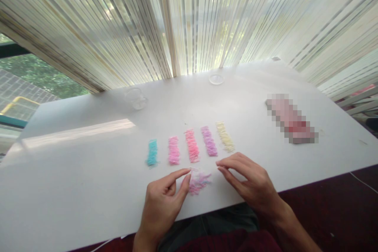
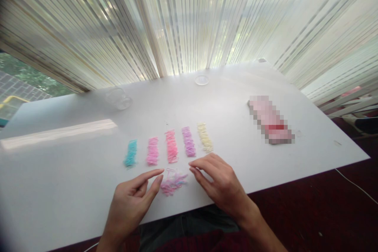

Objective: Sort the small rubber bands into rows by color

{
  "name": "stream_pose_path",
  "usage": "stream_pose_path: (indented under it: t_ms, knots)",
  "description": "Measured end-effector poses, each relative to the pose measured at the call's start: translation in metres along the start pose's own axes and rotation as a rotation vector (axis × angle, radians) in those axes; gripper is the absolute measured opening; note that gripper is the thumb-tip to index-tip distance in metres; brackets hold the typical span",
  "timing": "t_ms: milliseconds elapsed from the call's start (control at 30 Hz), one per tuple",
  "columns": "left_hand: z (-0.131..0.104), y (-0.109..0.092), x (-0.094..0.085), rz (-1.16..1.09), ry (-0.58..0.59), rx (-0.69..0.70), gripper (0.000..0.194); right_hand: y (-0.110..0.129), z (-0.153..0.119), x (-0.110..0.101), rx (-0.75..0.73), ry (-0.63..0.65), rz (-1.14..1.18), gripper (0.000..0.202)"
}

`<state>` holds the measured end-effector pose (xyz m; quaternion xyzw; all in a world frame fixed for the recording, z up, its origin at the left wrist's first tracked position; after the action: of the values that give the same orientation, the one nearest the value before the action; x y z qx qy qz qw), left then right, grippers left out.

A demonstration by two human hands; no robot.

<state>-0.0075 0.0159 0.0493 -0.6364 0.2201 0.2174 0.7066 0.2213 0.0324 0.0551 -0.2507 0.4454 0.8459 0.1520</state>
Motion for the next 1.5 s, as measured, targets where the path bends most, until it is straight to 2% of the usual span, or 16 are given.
stream_pose_path:
  t_ms: [100, 200, 467, 633, 733, 900, 1033, 1500]
  knots:
    - [0.003, 0.000, -0.005, 0.143, 0.011, 0.073, 0.025, -0.019, 0.003, -0.020, 0.006, -0.034, -0.184, 0.014]
    - [0.003, 0.000, -0.003, 0.257, 0.062, 0.118, 0.024, -0.033, 0.008, -0.029, 0.000, 0.001, -0.306, 0.012]
    - [-0.006, 0.000, -0.002, 0.355, 0.110, 0.150, 0.027, -0.046, 0.011, -0.030, 0.043, 0.053, -0.411, 0.016]
    - [-0.004, -0.004, -0.006, 0.290, 0.067, 0.132, 0.031, -0.040, 0.006, -0.033, 0.049, -0.041, -0.391, 0.014]
    - [-0.004, -0.003, -0.012, 0.236, 0.031, 0.102, 0.029, -0.022, 0.005, -0.026, 0.042, -0.071, -0.274, 0.012]
    - [-0.011, 0.007, -0.019, 0.131, 0.058, -0.021, 0.029, 0.012, 0.007, 0.010, -0.004, 0.079, 0.023, 0.015]
    - [-0.013, 0.010, -0.016, 0.062, 0.109, -0.078, 0.030, 0.022, 0.009, 0.033, -0.014, 0.150, 0.093, 0.015]
    - [-0.011, 0.014, -0.007, -0.002, 0.102, -0.125, 0.032, 0.023, 0.009, 0.039, 0.003, 0.129, 0.120, 0.010]
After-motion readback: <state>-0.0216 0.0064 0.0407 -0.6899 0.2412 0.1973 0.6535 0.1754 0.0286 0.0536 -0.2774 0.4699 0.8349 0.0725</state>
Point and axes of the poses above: each hand's wrist, its own z-axis towards the middle knuckle, its own x-axis out of the palm, y = z × x, the point moved 4 cm from there along z, towards the middle knuckle, and after that the axes turned 1 degree about -z, right-handed, at the moved point
